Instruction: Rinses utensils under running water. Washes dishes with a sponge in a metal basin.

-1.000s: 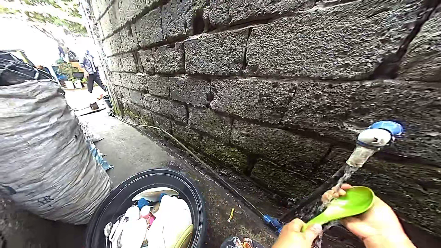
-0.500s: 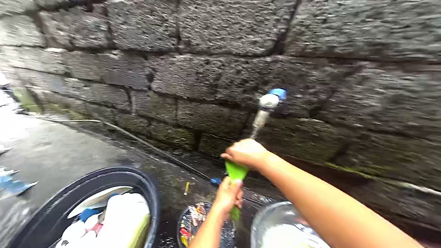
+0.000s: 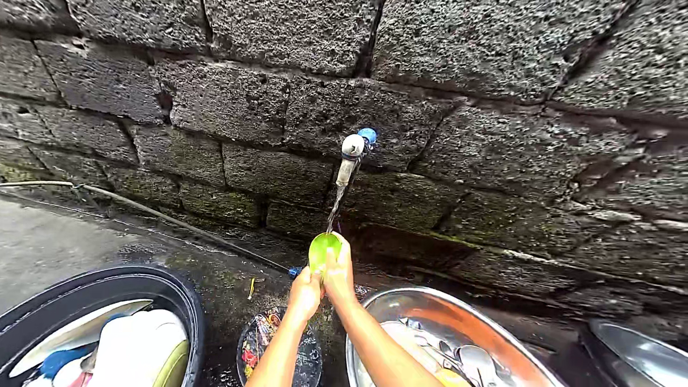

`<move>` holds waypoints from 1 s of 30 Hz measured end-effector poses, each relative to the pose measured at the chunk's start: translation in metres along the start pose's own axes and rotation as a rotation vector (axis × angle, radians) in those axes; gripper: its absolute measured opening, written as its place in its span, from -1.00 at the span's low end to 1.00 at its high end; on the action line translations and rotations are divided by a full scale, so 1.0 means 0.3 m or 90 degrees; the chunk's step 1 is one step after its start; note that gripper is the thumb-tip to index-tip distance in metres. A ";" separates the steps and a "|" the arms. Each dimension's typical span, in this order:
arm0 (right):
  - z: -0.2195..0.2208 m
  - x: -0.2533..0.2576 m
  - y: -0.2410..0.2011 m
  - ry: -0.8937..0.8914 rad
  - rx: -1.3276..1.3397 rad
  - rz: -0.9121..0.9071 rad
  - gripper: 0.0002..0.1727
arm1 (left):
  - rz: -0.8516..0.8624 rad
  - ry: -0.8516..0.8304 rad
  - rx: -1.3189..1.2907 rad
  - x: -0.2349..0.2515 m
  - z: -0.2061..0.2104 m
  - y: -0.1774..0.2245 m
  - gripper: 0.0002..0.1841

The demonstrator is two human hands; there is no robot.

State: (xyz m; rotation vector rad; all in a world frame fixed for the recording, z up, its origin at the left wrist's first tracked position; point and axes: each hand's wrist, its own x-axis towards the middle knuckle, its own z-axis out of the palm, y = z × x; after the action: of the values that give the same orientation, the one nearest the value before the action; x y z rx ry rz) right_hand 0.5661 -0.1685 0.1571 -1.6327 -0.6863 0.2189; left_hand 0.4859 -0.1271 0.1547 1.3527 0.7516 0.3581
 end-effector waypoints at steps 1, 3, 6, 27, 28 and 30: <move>0.013 -0.016 0.000 0.009 -0.001 0.015 -0.44 | 0.011 0.006 0.005 0.005 -0.004 -0.001 -0.67; 0.025 -0.030 0.018 0.003 0.029 0.026 -0.29 | 0.022 0.014 0.009 0.013 -0.007 -0.012 -0.68; 0.008 -0.013 0.036 -0.095 0.057 0.048 -0.02 | 0.012 0.007 0.002 0.011 -0.023 -0.006 -0.70; -0.023 0.314 -0.485 -0.926 -0.759 0.038 -0.66 | 0.096 -0.153 -0.069 0.043 -0.068 0.011 -0.74; -0.037 0.319 -0.473 -0.899 -0.635 0.056 -0.67 | 0.098 -0.128 -0.094 0.042 -0.066 0.018 -0.73; -0.058 0.336 -0.435 -0.842 -0.387 0.068 -0.68 | 0.105 -0.097 -0.179 0.042 -0.060 0.030 -0.75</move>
State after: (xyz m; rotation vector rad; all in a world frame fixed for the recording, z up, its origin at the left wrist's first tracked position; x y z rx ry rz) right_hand 0.6158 -0.1237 0.3089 -1.9760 -1.7719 1.3395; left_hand 0.4846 -0.1039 0.1593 1.1625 0.4456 0.4684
